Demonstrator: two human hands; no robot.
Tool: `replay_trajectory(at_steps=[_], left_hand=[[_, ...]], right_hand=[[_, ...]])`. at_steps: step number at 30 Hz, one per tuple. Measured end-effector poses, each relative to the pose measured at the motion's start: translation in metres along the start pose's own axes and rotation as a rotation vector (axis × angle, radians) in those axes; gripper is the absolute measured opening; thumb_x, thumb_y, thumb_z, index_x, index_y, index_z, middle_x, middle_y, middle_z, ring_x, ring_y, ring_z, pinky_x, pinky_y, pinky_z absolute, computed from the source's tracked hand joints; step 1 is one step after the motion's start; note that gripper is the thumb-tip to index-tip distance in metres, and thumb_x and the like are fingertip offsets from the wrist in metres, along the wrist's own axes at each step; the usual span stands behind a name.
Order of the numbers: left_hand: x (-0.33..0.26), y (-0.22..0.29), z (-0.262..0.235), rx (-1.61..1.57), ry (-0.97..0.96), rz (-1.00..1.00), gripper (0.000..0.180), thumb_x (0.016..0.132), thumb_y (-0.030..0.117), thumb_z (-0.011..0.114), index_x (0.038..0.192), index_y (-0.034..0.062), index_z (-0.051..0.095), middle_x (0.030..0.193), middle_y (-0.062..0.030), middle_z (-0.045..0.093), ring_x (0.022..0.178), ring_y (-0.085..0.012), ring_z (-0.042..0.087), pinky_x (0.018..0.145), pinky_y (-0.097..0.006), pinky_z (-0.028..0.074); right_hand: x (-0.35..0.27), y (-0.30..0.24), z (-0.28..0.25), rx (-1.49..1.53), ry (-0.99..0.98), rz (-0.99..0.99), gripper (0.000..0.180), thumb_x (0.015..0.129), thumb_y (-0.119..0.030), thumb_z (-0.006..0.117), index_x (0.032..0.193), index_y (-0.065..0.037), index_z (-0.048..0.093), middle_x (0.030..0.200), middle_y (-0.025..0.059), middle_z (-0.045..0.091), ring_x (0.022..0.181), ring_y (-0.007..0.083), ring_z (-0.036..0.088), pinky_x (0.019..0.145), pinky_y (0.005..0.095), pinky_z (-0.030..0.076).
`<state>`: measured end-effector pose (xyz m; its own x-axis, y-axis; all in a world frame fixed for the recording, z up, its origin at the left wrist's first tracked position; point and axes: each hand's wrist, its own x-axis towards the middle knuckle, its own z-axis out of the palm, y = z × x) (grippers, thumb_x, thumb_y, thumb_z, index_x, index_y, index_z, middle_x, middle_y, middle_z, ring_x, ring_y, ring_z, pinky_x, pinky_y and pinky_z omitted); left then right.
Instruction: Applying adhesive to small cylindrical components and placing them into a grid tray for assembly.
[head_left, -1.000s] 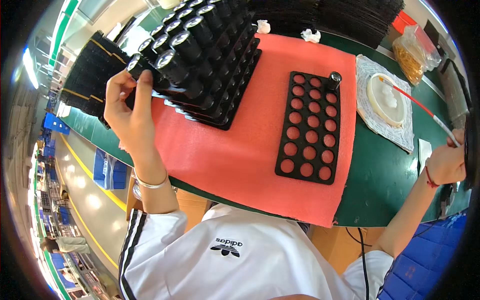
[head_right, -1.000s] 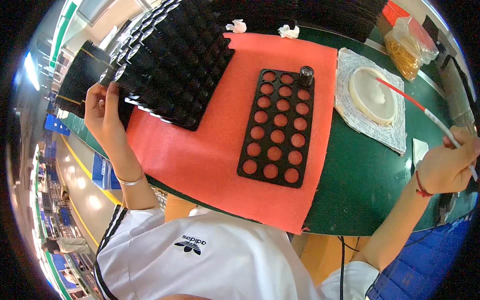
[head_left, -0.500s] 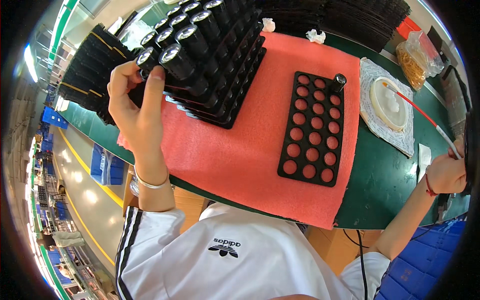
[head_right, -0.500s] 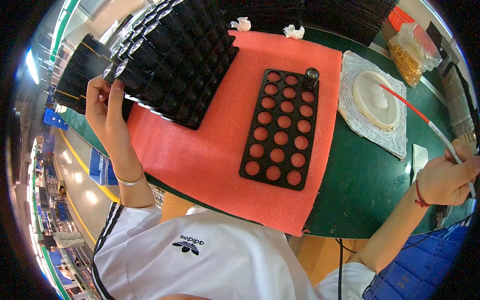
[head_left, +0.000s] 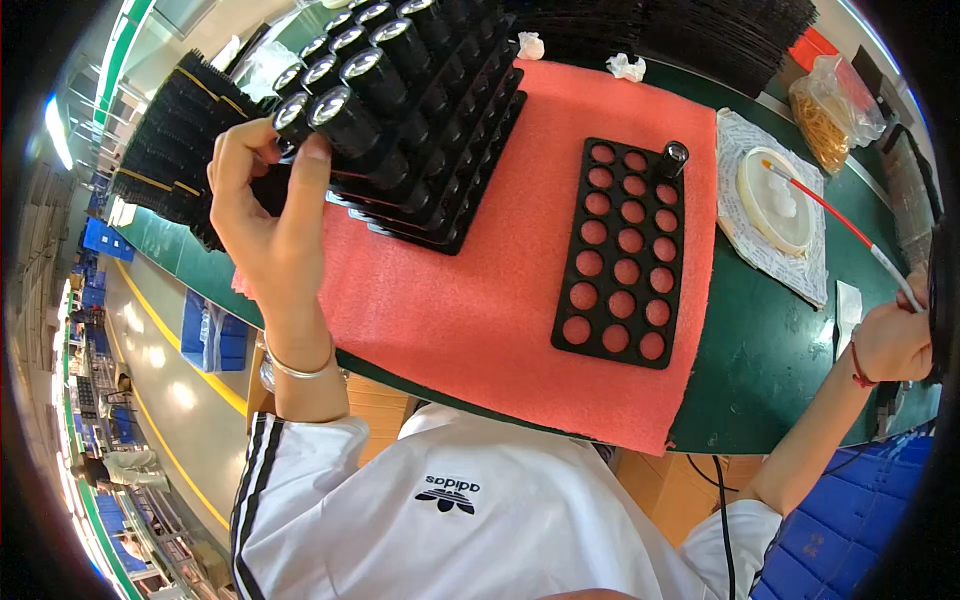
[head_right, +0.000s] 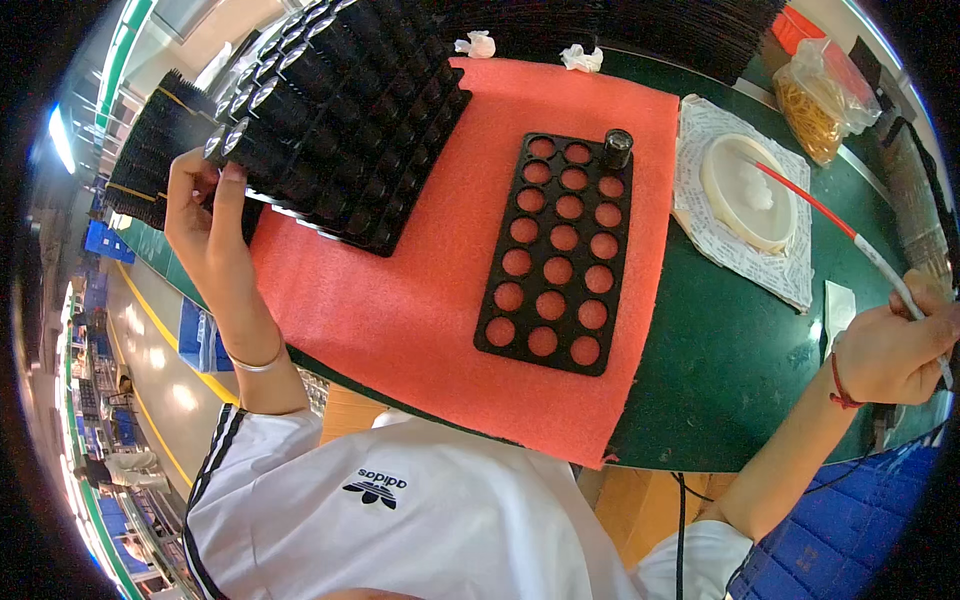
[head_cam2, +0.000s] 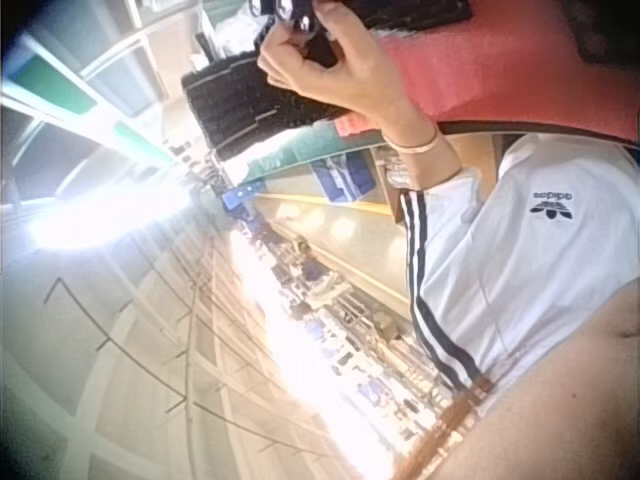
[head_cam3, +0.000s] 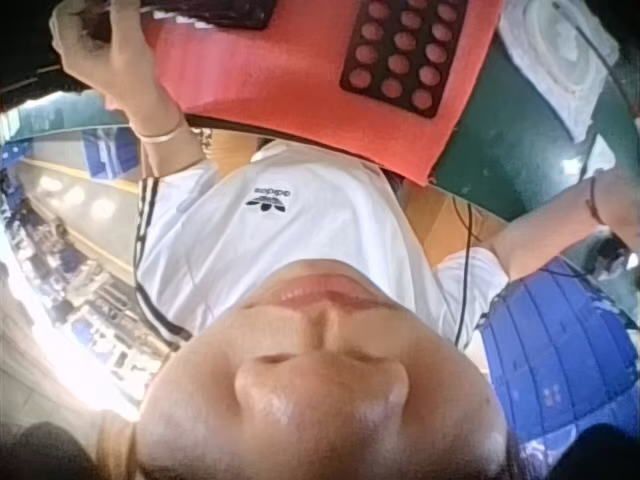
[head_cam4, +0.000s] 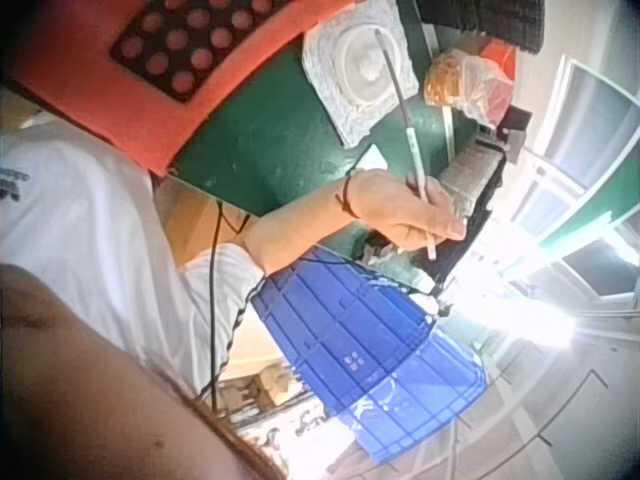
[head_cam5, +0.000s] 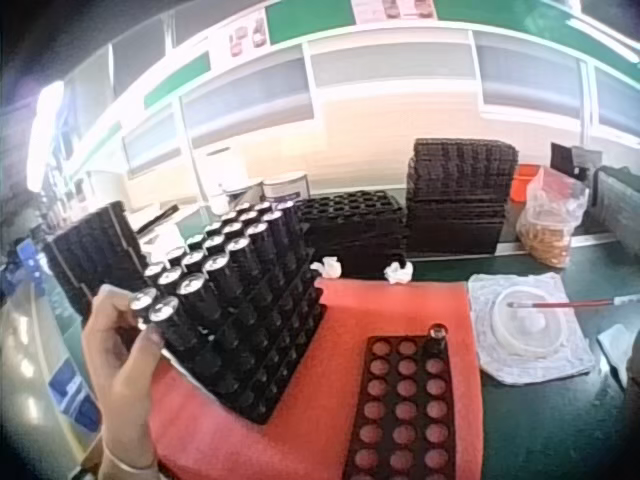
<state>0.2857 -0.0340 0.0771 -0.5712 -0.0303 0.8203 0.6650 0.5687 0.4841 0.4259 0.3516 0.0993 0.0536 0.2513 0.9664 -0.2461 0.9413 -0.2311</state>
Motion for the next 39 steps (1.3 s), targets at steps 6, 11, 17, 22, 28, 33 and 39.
replay_trajectory(at_steps=[6,11,17,22,28,33,39], left_hand=[[0.007,-0.004,-0.002,0.027,-0.017,-0.009,0.02,0.065,0.006,0.063,0.078,-0.0011,0.05,0.072,-0.002,0.043,0.069,-0.0123,0.038,0.065,-0.023,0.033],[0.005,-0.007,-0.001,0.004,-0.025,-0.016,0.019,0.065,0.005,0.062,0.078,-0.0018,0.049,0.072,-0.0019,0.043,0.068,-0.0112,0.038,0.064,-0.022,0.033],[0.003,-0.007,-0.001,0.025,-0.009,-0.006,0.019,0.066,0.004,0.063,0.079,-0.0021,0.051,0.073,-0.0022,0.045,0.07,-0.0119,0.039,0.066,-0.023,0.034],[0.001,-0.005,0.0,0.09,0.002,0.078,0.018,0.068,0.005,0.061,0.083,-0.0022,0.054,0.082,-0.0046,0.049,0.076,-0.0139,0.043,0.07,-0.024,0.034],[-0.002,0.011,-0.004,0.202,0.036,0.167,0.028,0.072,0.007,0.051,0.098,0.0016,0.06,0.095,-0.009,0.049,0.084,-0.0164,0.044,0.075,-0.026,0.034],[0.0,0.026,0.009,0.113,0.253,0.366,0.022,0.071,0.012,0.051,0.088,0.0012,0.059,0.096,-0.0104,0.053,0.089,-0.0137,0.037,0.074,-0.026,0.03],[-0.016,0.068,0.018,-0.049,-0.622,0.823,0.037,0.063,0.025,0.065,0.096,0.0093,0.059,0.096,-0.0113,0.05,0.08,-0.0225,0.048,0.07,-0.033,0.037]], right_hand=[[0.001,-0.002,0.0,0.008,0.003,0.018,0.049,0.092,-0.031,0.035,0.048,-0.01,0.036,0.042,-0.0018,0.031,0.039,0.0088,0.028,0.037,0.0225,0.021],[0.002,0.002,-0.003,0.01,-0.002,0.004,0.049,0.092,-0.031,0.036,0.048,-0.01,0.036,0.042,-0.0016,0.031,0.039,0.0088,0.028,0.037,0.0224,0.021],[0.0,-0.001,-0.001,-0.007,0.028,0.04,0.049,0.092,-0.032,0.035,0.048,-0.01,0.036,0.042,-0.0014,0.031,0.039,0.009,0.028,0.037,0.0224,0.022],[0.002,0.007,-0.004,-0.014,0.011,-0.011,0.05,0.092,-0.033,0.036,0.047,-0.01,0.037,0.042,-0.0006,0.033,0.039,0.0097,0.029,0.037,0.0227,0.023],[-0.007,0.023,-0.014,0.12,0.179,0.194,0.025,0.079,-0.006,0.048,0.056,0.004,0.051,0.058,0.0121,0.055,0.047,0.0134,0.044,0.046,0.022,0.033],[-0.009,0.011,-0.011,0.054,0.182,0.262,0.031,0.082,-0.015,0.046,0.057,0.003,0.051,0.057,0.0103,0.055,0.047,0.0119,0.043,0.046,0.0219,0.031],[-0.008,0.011,-0.017,-0.016,0.053,0.148,0.039,0.087,-0.023,0.043,0.059,0.002,0.055,0.055,0.0074,0.054,0.046,0.0101,0.045,0.044,0.02,0.033]])
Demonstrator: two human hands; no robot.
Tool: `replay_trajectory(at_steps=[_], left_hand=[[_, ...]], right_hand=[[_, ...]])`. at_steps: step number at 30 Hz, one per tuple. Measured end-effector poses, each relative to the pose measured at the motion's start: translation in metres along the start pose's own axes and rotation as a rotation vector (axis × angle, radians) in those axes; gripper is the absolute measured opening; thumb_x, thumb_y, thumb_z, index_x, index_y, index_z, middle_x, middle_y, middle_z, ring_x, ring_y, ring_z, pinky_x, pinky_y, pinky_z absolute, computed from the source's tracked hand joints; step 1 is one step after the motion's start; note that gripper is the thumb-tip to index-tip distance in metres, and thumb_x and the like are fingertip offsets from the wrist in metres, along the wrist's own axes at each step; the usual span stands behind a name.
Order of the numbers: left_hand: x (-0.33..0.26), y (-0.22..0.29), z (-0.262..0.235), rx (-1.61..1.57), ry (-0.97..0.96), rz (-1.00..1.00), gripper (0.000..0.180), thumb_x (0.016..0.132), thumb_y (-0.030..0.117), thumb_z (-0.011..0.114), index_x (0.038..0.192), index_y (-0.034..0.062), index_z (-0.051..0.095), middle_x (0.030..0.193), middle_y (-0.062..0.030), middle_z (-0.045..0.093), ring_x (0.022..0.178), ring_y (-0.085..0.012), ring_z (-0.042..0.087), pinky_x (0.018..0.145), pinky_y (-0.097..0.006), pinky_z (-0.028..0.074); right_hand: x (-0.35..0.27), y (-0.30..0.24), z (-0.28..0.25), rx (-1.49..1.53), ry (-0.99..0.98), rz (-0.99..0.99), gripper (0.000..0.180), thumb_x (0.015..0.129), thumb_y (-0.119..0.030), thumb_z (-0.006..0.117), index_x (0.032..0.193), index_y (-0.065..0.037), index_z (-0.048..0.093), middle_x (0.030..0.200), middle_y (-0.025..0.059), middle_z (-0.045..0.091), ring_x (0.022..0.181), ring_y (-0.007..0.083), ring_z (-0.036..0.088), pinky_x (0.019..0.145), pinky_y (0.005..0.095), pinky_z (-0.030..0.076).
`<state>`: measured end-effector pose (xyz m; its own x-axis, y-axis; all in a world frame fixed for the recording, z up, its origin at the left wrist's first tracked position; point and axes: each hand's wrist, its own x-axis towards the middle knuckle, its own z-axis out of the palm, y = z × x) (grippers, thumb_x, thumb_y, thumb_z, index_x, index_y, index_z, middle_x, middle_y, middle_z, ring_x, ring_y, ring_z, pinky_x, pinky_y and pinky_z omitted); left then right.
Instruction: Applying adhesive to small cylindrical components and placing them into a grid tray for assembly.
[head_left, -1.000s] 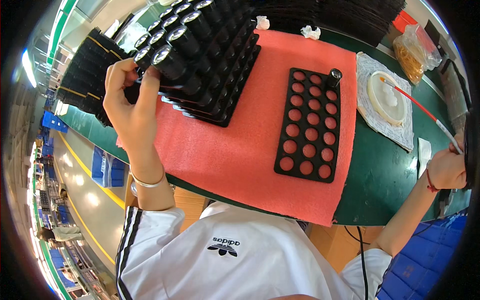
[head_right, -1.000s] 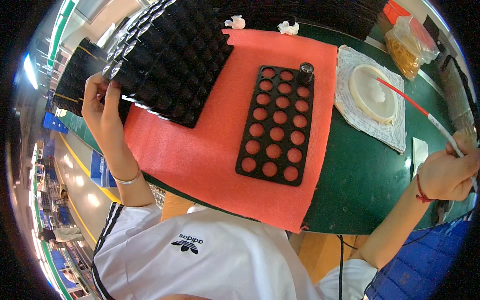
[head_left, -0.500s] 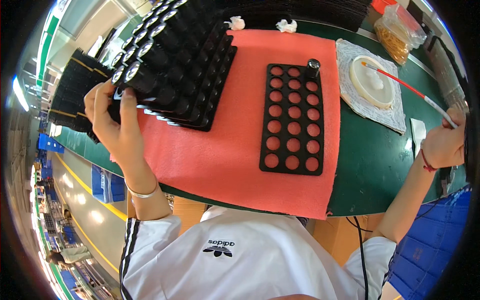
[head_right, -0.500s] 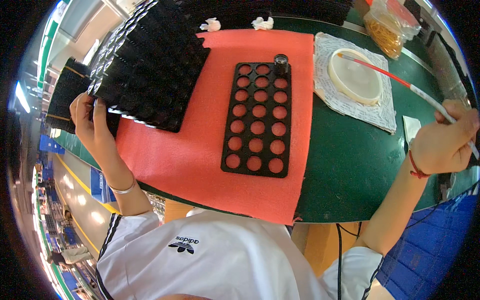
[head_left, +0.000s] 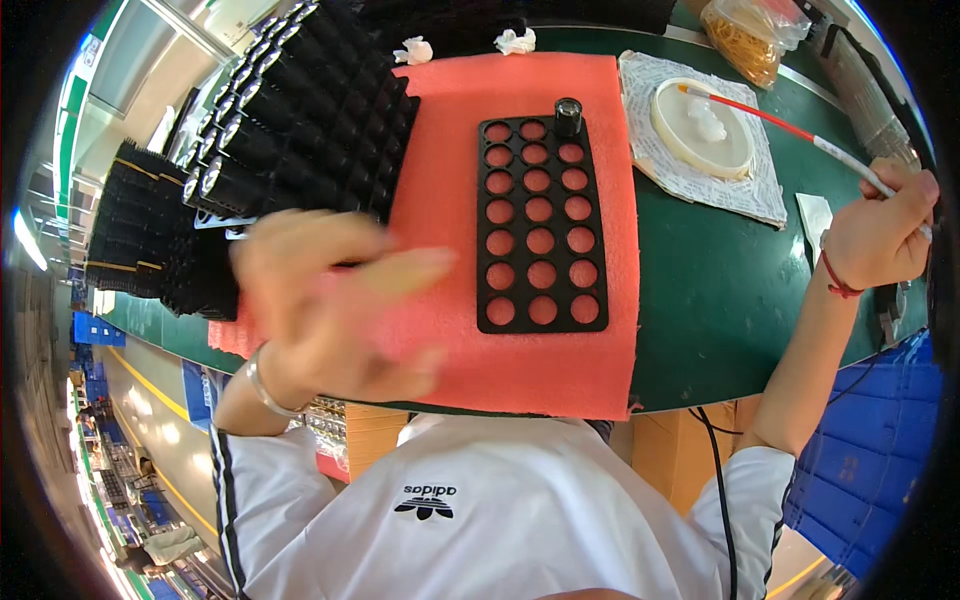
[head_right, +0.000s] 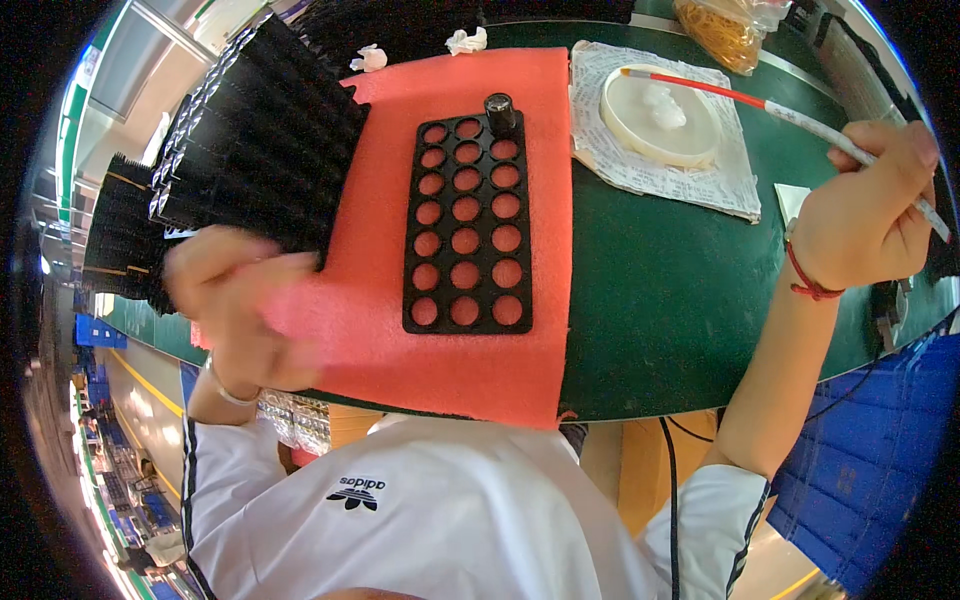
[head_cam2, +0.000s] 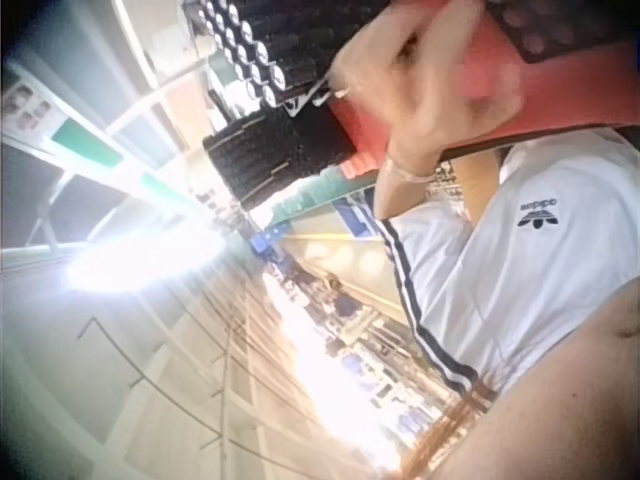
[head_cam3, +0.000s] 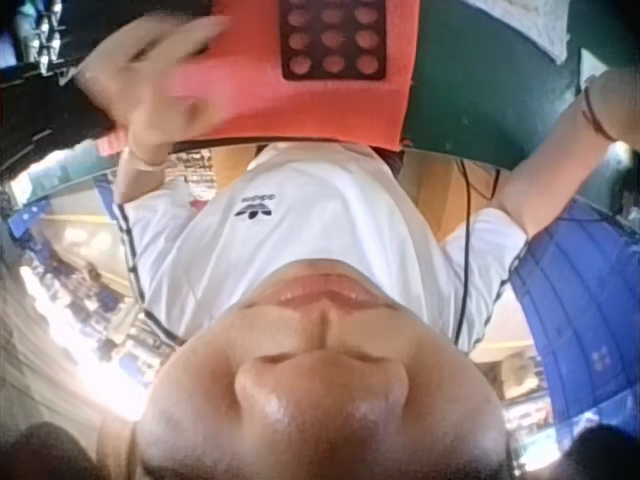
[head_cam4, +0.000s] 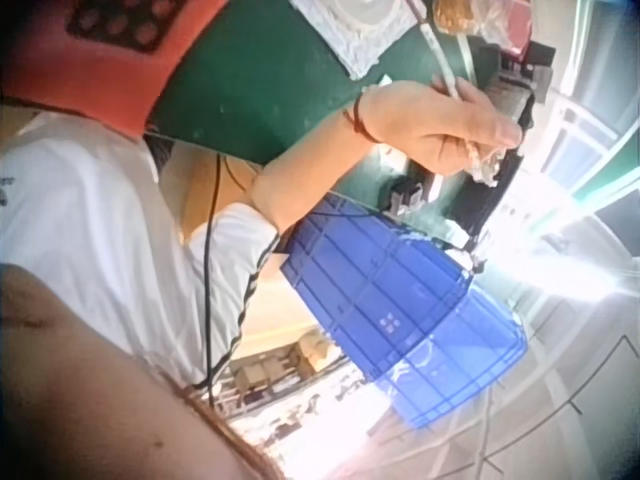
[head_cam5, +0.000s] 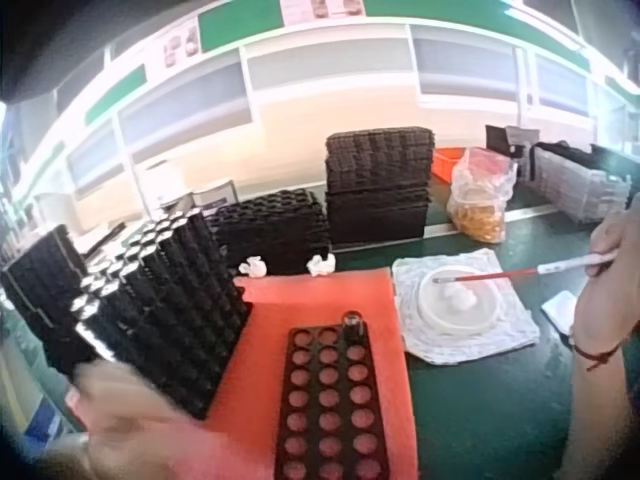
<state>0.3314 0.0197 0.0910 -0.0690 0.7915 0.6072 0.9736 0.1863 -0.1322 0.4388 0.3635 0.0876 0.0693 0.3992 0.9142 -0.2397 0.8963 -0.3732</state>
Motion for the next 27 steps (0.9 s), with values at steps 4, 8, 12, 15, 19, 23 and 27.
replay_trajectory(at_steps=[4,8,12,15,19,23,27], left_hand=[[0.023,0.006,0.064,-0.304,-0.244,-0.126,0.057,0.07,0.034,0.062,0.117,0.0065,0.046,0.117,-0.0197,0.039,0.105,-0.0366,0.038,0.088,-0.043,0.033],[0.027,0.005,0.117,-0.188,-0.282,-0.293,0.065,0.077,0.044,0.051,0.127,0.0062,0.034,0.127,-0.0283,0.027,0.118,-0.0426,0.024,0.097,-0.047,0.021],[0.037,-0.004,0.137,-0.153,-0.25,-0.256,0.067,0.078,0.048,0.049,0.128,0.0067,0.033,0.128,-0.0297,0.025,0.12,-0.0418,0.022,0.098,-0.047,0.019],[0.038,-0.012,0.147,-0.221,-0.205,-0.266,0.065,0.079,0.047,0.048,0.128,0.0067,0.034,0.127,-0.028,0.028,0.121,-0.0391,0.023,0.098,-0.047,0.019],[0.036,-0.012,0.146,-0.178,-0.206,-0.263,0.064,0.079,0.046,0.048,0.127,0.006,0.035,0.126,-0.0254,0.033,0.121,-0.0363,0.025,0.097,-0.044,0.02],[0.037,-0.014,0.145,-0.241,-0.125,-0.305,0.06,0.08,0.044,0.048,0.125,0.0052,0.037,0.121,-0.0236,0.038,0.117,-0.0338,0.029,0.096,-0.041,0.022],[0.041,-0.009,0.134,-0.823,0.047,-0.515,0.046,0.083,0.035,0.048,0.116,0.0038,0.042,0.106,-0.0163,0.047,0.101,-0.0243,0.043,0.087,-0.035,0.033]], right_hand=[[-0.003,-0.006,0.001,-0.021,-0.089,-0.087,0.041,0.088,-0.023,0.044,0.059,0.002,0.055,0.053,0.0068,0.054,0.044,0.0099,0.046,0.043,0.0191,0.033],[-0.003,-0.006,0.001,-0.066,-0.074,-0.08,0.041,0.088,-0.024,0.044,0.058,0.002,0.054,0.054,0.0066,0.054,0.044,0.0098,0.046,0.042,0.0193,0.034],[-0.004,-0.008,0.004,-0.116,-0.007,-0.061,0.043,0.088,-0.026,0.043,0.058,0.002,0.054,0.055,0.0065,0.053,0.045,0.01,0.046,0.042,0.0196,0.035],[-0.007,-0.009,0.005,-0.136,-0.045,-0.071,0.044,0.089,-0.027,0.041,0.058,0.003,0.054,0.055,0.0066,0.053,0.045,0.0103,0.046,0.042,0.0198,0.035],[-0.009,-0.01,0.007,-0.141,-0.056,-0.057,0.045,0.089,-0.026,0.039,0.057,0.002,0.053,0.055,0.0065,0.053,0.045,0.0104,0.045,0.042,0.0202,0.034],[-0.007,-0.012,0.008,-0.166,-0.086,-0.079,0.046,0.089,-0.027,0.038,0.055,0.001,0.052,0.053,0.0057,0.051,0.045,0.01,0.044,0.042,0.0205,0.031],[-0.006,-0.009,0.009,-0.076,-0.039,0.045,0.046,0.089,-0.029,0.038,0.055,-0.001,0.052,0.052,0.004,0.049,0.045,0.0091,0.043,0.042,0.0202,0.03]])
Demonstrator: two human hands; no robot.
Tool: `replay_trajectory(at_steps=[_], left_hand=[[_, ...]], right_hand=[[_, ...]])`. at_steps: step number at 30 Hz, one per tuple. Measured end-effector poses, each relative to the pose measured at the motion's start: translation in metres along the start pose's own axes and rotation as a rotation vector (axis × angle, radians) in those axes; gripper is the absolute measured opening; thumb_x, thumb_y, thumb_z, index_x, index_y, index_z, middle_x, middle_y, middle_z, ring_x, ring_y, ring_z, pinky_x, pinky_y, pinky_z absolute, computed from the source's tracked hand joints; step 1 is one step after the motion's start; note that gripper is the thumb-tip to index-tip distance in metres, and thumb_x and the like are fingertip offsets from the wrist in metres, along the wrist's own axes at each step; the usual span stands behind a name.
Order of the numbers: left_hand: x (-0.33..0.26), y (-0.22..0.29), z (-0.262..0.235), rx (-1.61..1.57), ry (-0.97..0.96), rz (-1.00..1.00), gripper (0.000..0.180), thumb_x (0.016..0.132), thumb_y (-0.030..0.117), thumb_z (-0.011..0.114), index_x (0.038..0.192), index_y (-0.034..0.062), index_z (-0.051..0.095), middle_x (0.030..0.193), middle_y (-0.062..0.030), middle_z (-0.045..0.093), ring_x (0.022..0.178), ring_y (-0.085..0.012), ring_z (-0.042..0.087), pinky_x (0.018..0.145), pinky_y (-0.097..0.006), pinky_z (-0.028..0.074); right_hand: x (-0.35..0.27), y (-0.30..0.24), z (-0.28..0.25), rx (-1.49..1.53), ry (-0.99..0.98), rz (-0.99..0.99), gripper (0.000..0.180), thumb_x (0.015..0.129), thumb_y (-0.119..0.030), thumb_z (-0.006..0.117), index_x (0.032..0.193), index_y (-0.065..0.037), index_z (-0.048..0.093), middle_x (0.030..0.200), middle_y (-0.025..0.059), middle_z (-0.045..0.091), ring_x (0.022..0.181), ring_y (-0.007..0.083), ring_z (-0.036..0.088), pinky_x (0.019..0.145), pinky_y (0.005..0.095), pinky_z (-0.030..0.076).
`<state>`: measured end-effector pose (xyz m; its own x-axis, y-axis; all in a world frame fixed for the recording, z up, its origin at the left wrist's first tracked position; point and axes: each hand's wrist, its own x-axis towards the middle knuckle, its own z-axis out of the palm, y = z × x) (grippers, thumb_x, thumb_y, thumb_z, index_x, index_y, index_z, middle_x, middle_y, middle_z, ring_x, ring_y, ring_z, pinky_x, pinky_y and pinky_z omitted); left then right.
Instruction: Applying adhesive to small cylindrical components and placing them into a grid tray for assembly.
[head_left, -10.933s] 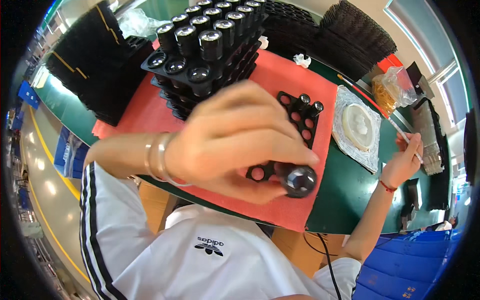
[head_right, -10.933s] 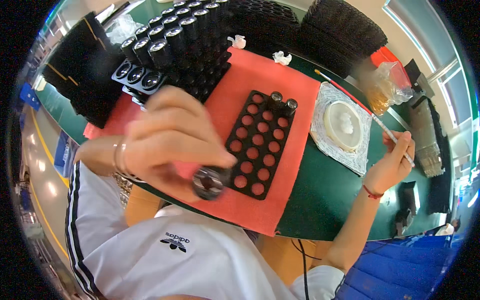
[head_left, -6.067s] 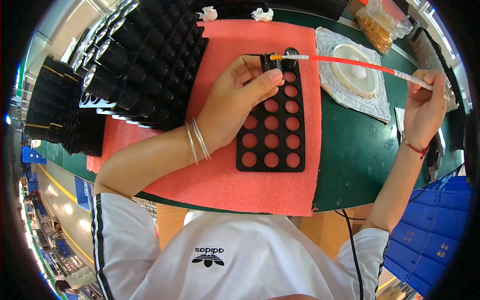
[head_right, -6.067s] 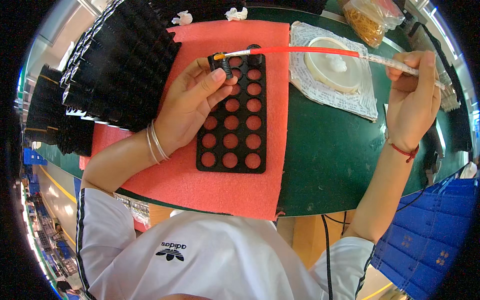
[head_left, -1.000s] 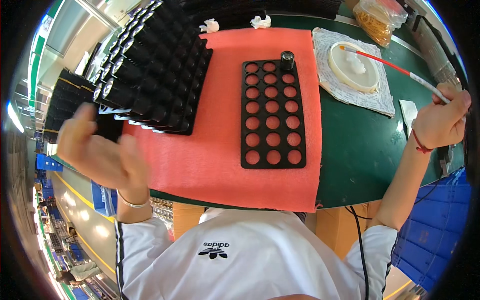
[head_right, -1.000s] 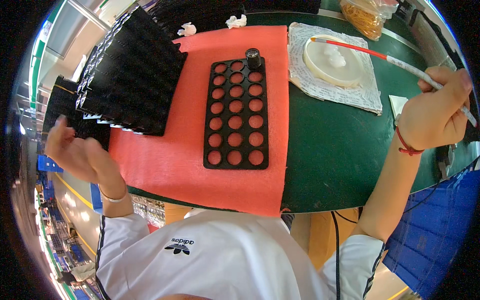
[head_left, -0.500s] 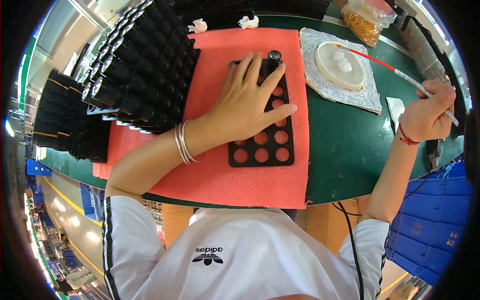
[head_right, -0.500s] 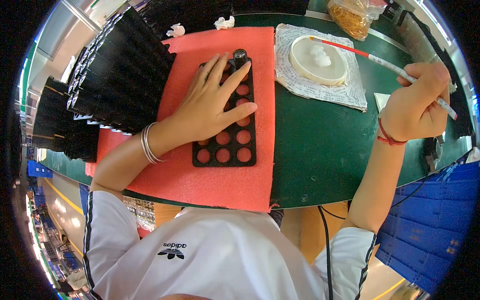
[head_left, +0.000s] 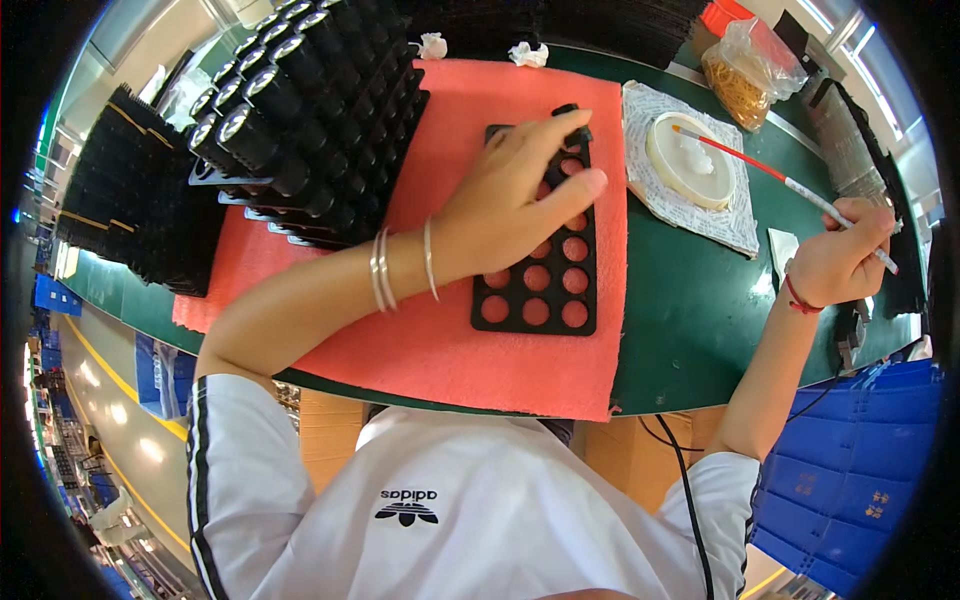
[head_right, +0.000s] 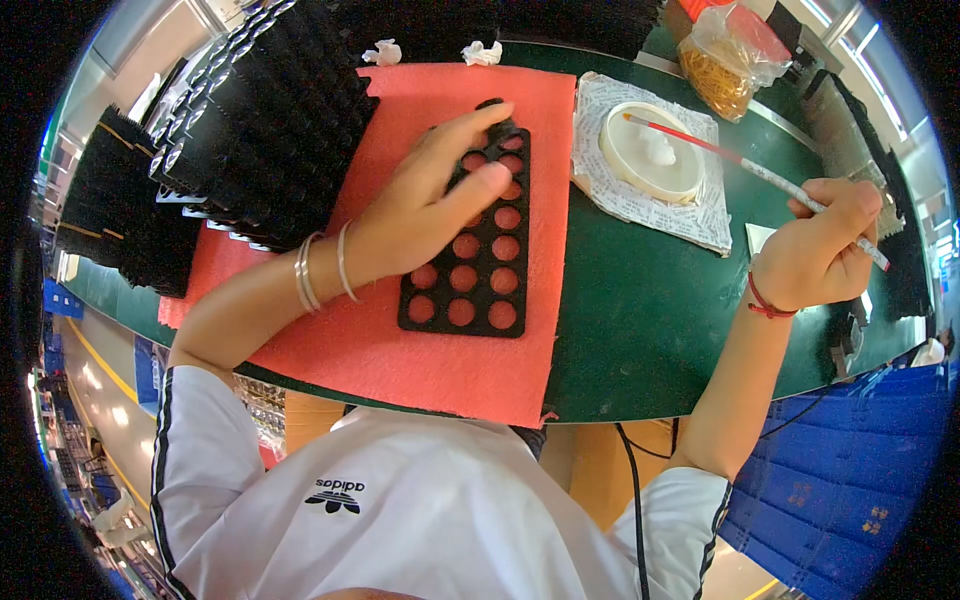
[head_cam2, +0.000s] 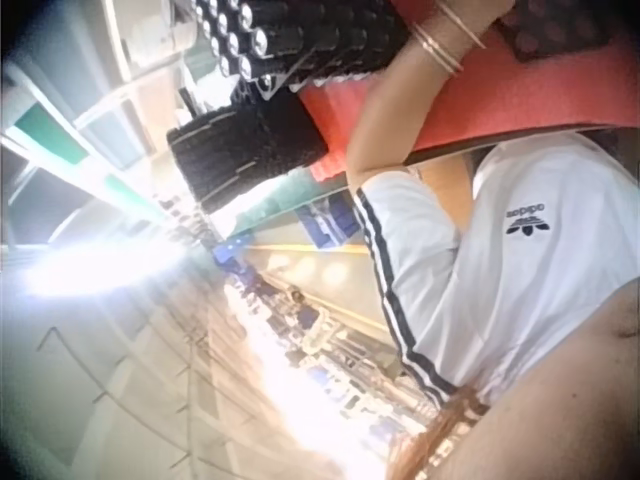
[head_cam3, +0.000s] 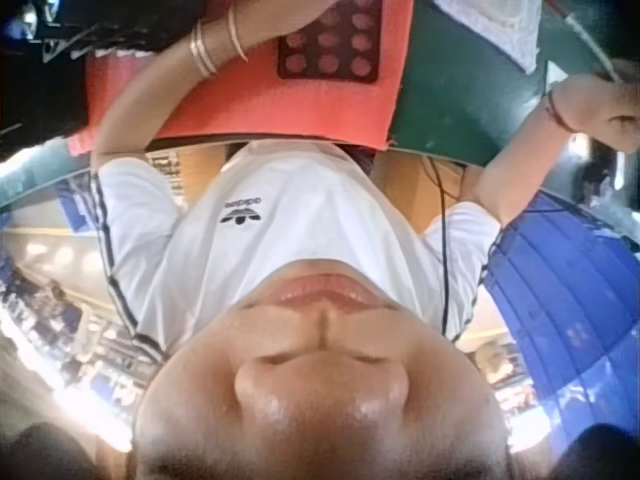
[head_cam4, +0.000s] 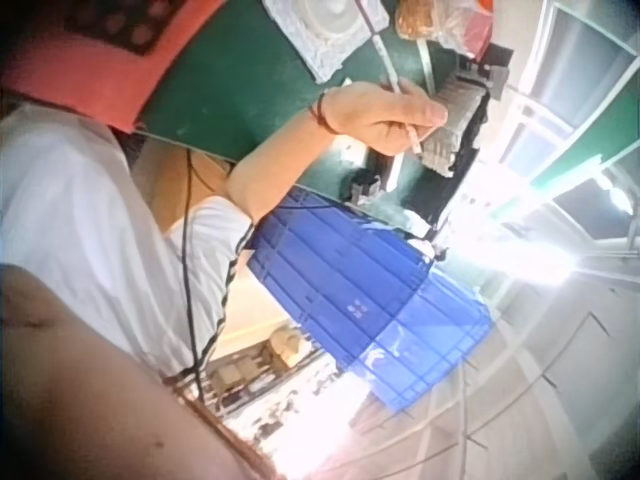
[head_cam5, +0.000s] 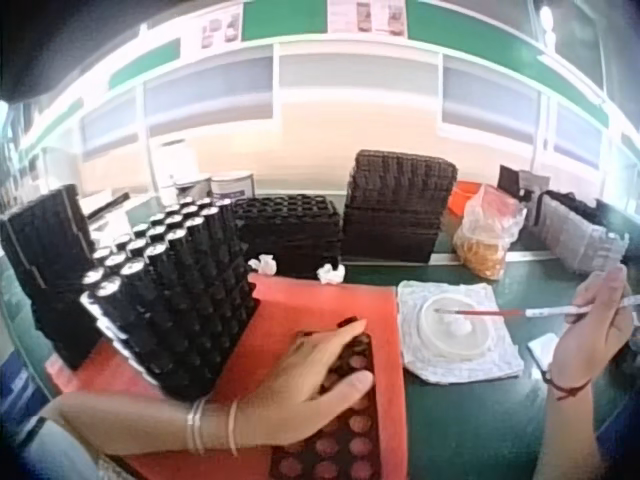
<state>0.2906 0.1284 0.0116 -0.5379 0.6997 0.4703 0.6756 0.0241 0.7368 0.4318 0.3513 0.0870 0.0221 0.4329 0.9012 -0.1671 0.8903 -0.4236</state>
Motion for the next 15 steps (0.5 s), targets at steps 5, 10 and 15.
replay_trajectory(at_steps=[5,10,15], left_hand=[[-0.021,0.014,-0.02,-0.498,0.056,-0.235,0.017,0.09,0.02,0.04,0.102,0.0089,0.042,0.096,-0.0027,0.053,0.08,-0.0077,0.047,0.071,-0.021,0.039],[-0.025,-0.002,-0.027,-0.796,0.115,-0.476,0.022,0.086,0.01,0.048,0.106,0.0046,0.041,0.102,-0.0074,0.052,0.094,-0.0122,0.051,0.082,-0.024,0.041],[-0.022,-0.006,-0.029,-0.912,0.083,-0.538,0.032,0.083,0.01,0.053,0.111,0.0003,0.042,0.102,-0.0066,0.054,0.096,-0.0121,0.052,0.083,-0.021,0.042]], right_hand=[[0.001,0.005,0.006,0.154,0.024,0.224,0.045,0.089,-0.033,0.041,0.057,-0.002,0.052,0.052,0.0051,0.049,0.048,0.0099,0.043,0.046,0.0206,0.032],[0.002,0.016,0.011,0.628,-0.101,0.508,0.037,0.088,-0.031,0.044,0.064,-0.003,0.051,0.06,0.0085,0.05,0.054,0.0126,0.045,0.05,0.023,0.034],[-0.003,0.013,0.012,0.804,-0.314,0.61,0.032,0.09,-0.029,0.042,0.071,-0.003,0.045,0.06,0.0083,0.047,0.056,0.014,0.041,0.054,0.0245,0.035]])
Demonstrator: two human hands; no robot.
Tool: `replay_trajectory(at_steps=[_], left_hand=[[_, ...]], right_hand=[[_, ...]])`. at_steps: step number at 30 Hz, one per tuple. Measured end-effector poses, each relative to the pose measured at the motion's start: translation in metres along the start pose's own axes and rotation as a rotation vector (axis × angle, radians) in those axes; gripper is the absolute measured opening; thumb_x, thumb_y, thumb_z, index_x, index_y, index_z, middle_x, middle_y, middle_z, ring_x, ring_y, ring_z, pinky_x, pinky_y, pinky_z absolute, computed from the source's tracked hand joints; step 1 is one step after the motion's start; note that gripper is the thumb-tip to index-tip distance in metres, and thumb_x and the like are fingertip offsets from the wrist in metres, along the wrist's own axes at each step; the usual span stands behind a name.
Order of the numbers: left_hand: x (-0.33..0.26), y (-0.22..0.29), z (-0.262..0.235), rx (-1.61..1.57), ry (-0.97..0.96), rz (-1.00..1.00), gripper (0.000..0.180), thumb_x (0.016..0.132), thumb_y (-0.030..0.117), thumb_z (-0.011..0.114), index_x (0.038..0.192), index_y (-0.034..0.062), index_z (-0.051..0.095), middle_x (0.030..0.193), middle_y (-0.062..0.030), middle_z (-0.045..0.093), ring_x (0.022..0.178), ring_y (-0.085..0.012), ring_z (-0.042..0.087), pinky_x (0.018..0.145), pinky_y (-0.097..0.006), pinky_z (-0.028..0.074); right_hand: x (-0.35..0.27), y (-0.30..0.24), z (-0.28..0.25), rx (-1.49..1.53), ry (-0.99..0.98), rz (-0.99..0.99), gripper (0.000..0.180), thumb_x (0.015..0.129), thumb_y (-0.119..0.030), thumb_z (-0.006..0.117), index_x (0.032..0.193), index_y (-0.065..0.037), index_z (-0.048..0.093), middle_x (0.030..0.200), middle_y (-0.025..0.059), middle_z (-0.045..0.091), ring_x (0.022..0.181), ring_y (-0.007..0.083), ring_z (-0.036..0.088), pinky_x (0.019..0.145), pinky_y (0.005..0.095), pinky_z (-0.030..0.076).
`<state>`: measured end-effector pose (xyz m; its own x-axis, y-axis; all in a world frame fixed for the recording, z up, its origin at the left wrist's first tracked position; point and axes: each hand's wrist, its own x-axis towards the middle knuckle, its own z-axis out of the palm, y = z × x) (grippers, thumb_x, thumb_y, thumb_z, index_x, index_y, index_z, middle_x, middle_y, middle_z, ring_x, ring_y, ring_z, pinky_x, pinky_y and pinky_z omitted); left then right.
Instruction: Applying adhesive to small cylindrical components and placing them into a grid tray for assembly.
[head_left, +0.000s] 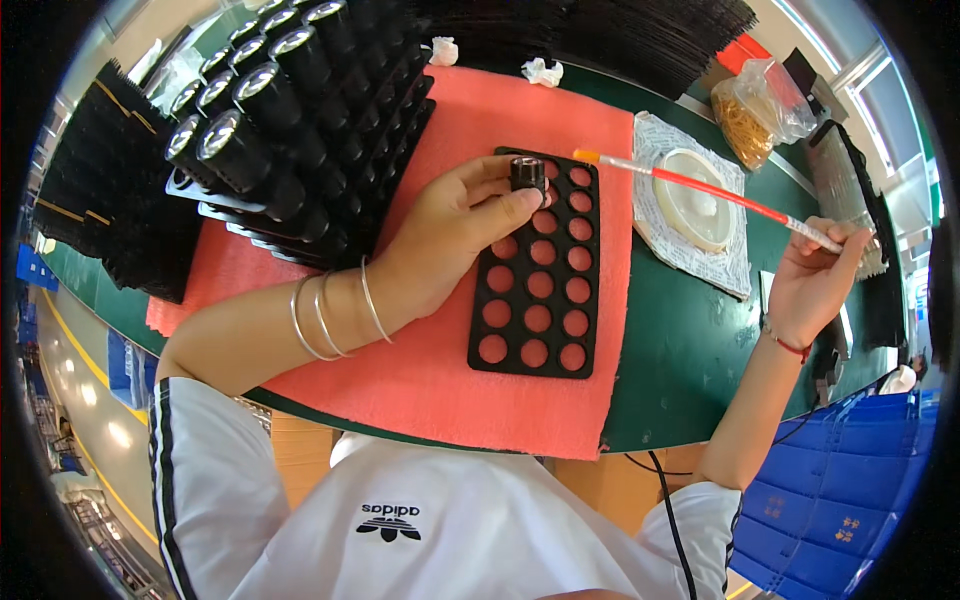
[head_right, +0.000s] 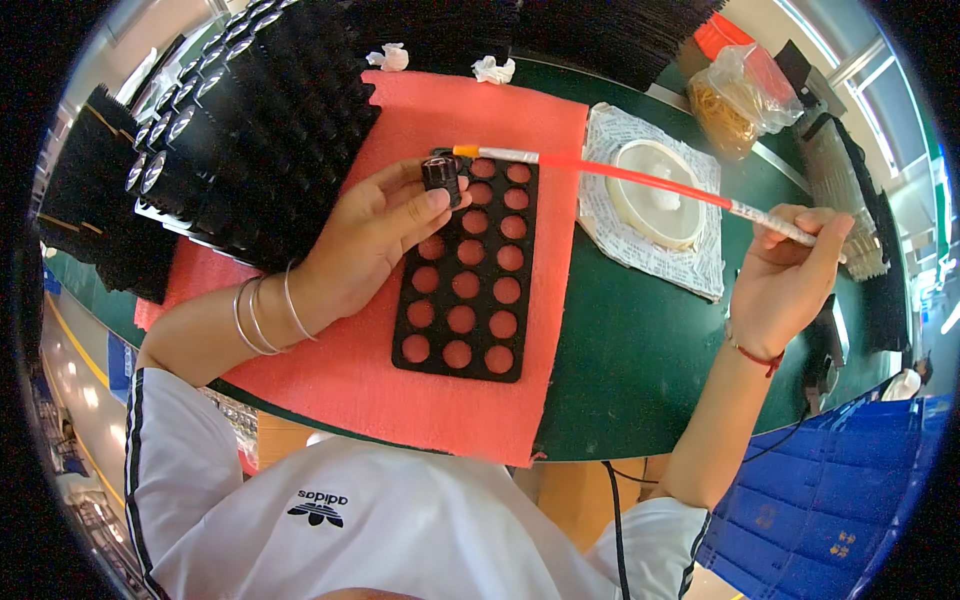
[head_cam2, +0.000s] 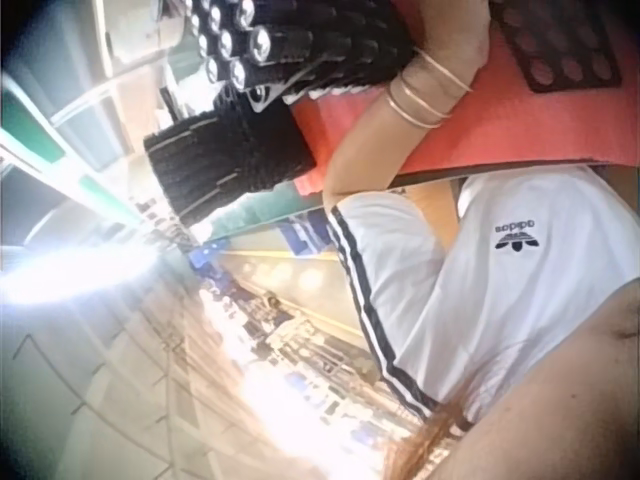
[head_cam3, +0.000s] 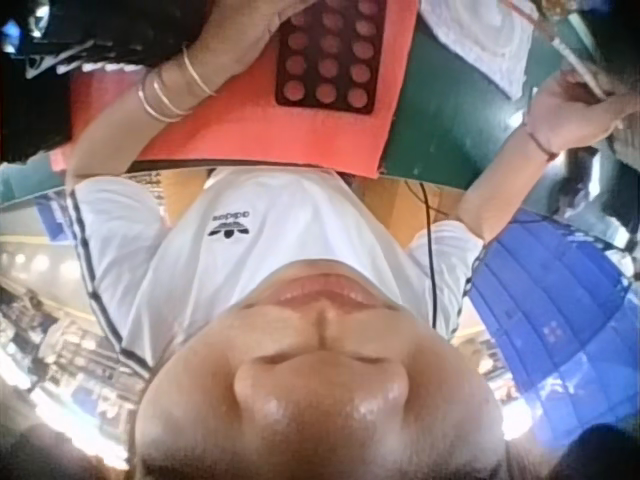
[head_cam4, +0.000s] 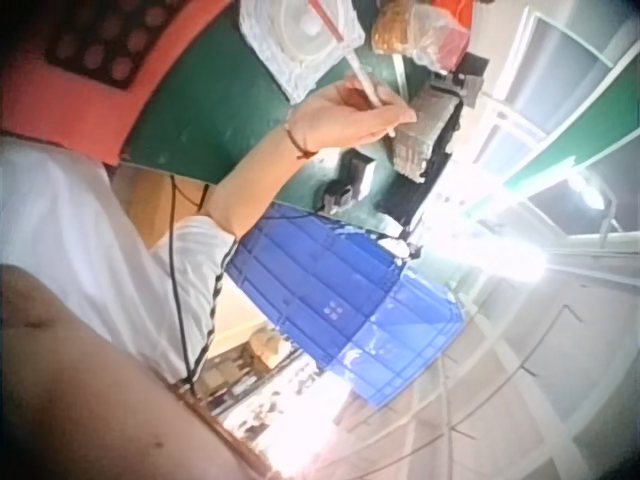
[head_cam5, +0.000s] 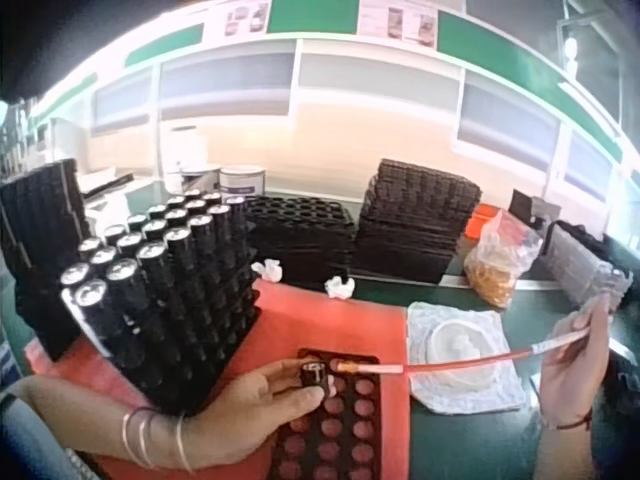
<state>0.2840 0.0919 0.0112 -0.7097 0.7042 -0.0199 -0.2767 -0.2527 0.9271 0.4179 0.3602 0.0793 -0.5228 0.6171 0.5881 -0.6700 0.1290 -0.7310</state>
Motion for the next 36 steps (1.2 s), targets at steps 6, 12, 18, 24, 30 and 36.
replay_trajectory(at_steps=[6,12,18,24,30,36], left_hand=[[0.0,-0.005,0.0,0.037,0.048,0.049,0.035,0.078,0.017,0.06,0.105,-0.0006,0.046,0.094,-0.0041,0.056,0.086,-0.0086,0.051,0.07,-0.019,0.041],[-0.002,0.0,0.003,0.127,0.082,0.06,0.038,0.075,0.021,0.065,0.102,-0.0004,0.048,0.09,-0.0032,0.057,0.08,-0.0073,0.052,0.063,-0.019,0.041],[-0.005,0.002,0.002,0.114,0.053,0.006,0.035,0.08,0.018,0.059,0.107,0.0007,0.045,0.097,-0.0041,0.057,0.089,-0.0097,0.054,0.074,-0.021,0.042],[-0.005,0.003,0.003,0.048,0.026,0.003,0.031,0.083,0.018,0.055,0.108,0.0027,0.045,0.098,-0.0045,0.057,0.092,-0.0107,0.054,0.077,-0.021,0.042],[-0.005,0.001,0.0,0.016,-0.038,0.029,0.027,0.085,0.019,0.051,0.107,0.004,0.047,0.104,-0.0057,0.057,0.095,-0.0119,0.053,0.081,-0.022,0.04],[-0.005,0.001,0.002,-0.008,-0.066,0.048,0.028,0.086,0.019,0.048,0.109,0.0034,0.047,0.107,-0.0065,0.056,0.098,-0.0122,0.053,0.082,-0.023,0.039]], right_hand=[[-0.004,0.007,0.003,-0.044,-0.11,0.05,0.033,0.09,-0.029,0.039,0.071,-0.004,0.045,0.061,0.0085,0.047,0.057,0.0143,0.042,0.054,0.025,0.035],[-0.007,0.008,0.007,-0.03,-0.135,0.078,0.029,0.089,-0.028,0.042,0.074,-0.003,0.044,0.065,0.007,0.045,0.059,0.013,0.039,0.057,0.0233,0.035],[-0.007,0.011,0.006,-0.152,-0.094,0.026,0.033,0.09,-0.029,0.04,0.073,-0.002,0.047,0.064,0.0084,0.048,0.059,0.0148,0.045,0.056,0.0248,0.037],[-0.006,0.01,0.006,-0.148,-0.109,0.009,0.032,0.09,-0.029,0.042,0.074,-0.001,0.048,0.066,0.0082,0.049,0.06,0.0146,0.046,0.055,0.0244,0.037],[-0.005,0.01,0.006,-0.166,-0.094,0.006,0.031,0.09,-0.027,0.042,0.073,-0.001,0.048,0.066,0.0084,0.049,0.06,0.0148,0.046,0.056,0.0245,0.037],[-0.005,0.008,0.004,-0.165,-0.103,0.002,0.03,0.09,-0.025,0.041,0.074,-0.001,0.048,0.067,0.0085,0.049,0.06,0.0148,0.046,0.056,0.0246,0.037]])
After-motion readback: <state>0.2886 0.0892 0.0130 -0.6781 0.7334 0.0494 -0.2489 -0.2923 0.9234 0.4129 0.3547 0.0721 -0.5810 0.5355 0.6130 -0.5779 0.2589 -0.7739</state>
